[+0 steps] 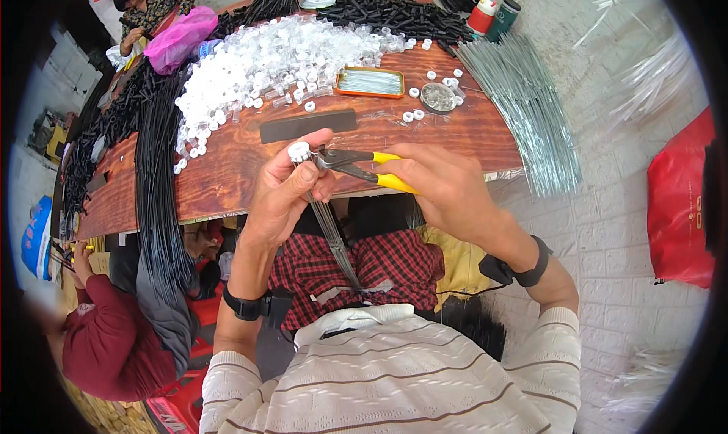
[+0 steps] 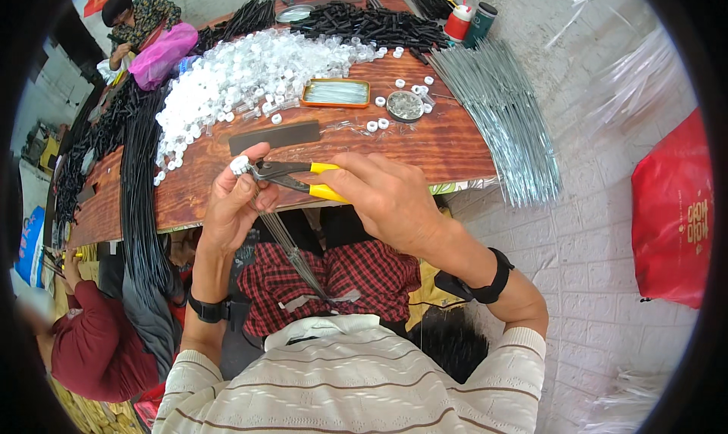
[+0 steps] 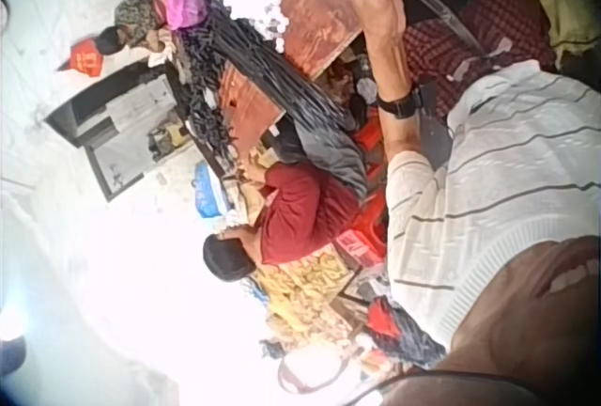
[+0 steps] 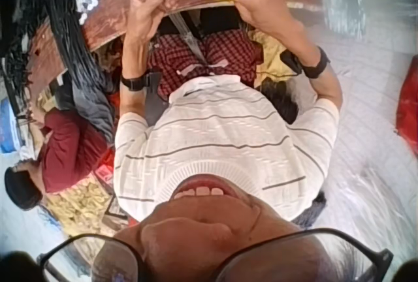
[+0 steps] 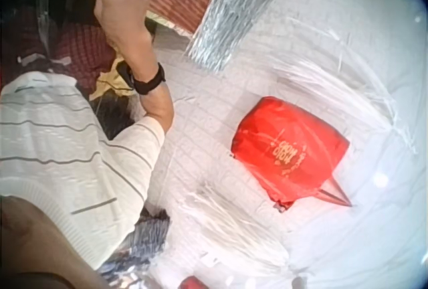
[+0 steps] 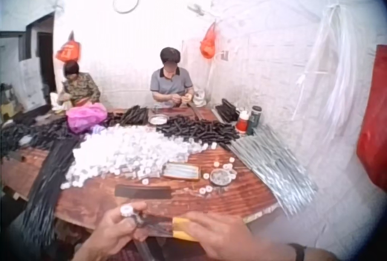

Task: Assembling umbrella ribs by attaching metal wire and plastic caps.

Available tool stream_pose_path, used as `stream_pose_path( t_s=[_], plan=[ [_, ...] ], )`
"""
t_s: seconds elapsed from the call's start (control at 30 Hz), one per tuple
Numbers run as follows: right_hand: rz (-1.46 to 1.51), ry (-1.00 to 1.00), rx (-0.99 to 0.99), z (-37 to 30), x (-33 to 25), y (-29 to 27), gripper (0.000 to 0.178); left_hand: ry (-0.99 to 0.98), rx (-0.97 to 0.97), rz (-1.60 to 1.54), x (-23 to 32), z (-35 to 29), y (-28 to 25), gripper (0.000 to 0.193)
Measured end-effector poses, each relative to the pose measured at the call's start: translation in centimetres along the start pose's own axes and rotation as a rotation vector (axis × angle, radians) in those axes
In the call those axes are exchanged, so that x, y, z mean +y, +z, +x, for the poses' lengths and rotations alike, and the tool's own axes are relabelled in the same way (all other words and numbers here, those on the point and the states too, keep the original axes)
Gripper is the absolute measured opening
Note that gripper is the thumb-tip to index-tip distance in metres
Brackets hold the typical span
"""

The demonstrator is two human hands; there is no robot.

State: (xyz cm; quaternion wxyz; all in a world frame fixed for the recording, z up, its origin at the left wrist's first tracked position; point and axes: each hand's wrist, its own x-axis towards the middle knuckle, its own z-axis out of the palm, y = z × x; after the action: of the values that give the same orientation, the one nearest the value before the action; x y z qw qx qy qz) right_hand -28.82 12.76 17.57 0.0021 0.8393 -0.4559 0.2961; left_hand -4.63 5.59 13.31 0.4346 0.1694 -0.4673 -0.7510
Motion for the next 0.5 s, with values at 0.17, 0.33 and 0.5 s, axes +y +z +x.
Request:
stream_pose_path(
  t_s=[0.17, 0.33, 0.5],
  plan=[
    [0.078, -0.023, -0.001, 0.37, 0.02, -0.12, 0.039, 0.005, 0.011, 0.01, -0.1, -0.07, 0.26, 0.057],
    [0.305, 0.009, -0.039, 0.34, 0.44, 0.28, 0.04, 0.012, 0.021, 0.005, -0.18, -0.18, 0.03, 0.057],
    [0.181, -0.016, -0.021, 0.51, 0.47, 0.17, 0.037, 0.008, 0.011, 0.008, -0.09, -0.15, -0.05, 0.054]
  ],
)
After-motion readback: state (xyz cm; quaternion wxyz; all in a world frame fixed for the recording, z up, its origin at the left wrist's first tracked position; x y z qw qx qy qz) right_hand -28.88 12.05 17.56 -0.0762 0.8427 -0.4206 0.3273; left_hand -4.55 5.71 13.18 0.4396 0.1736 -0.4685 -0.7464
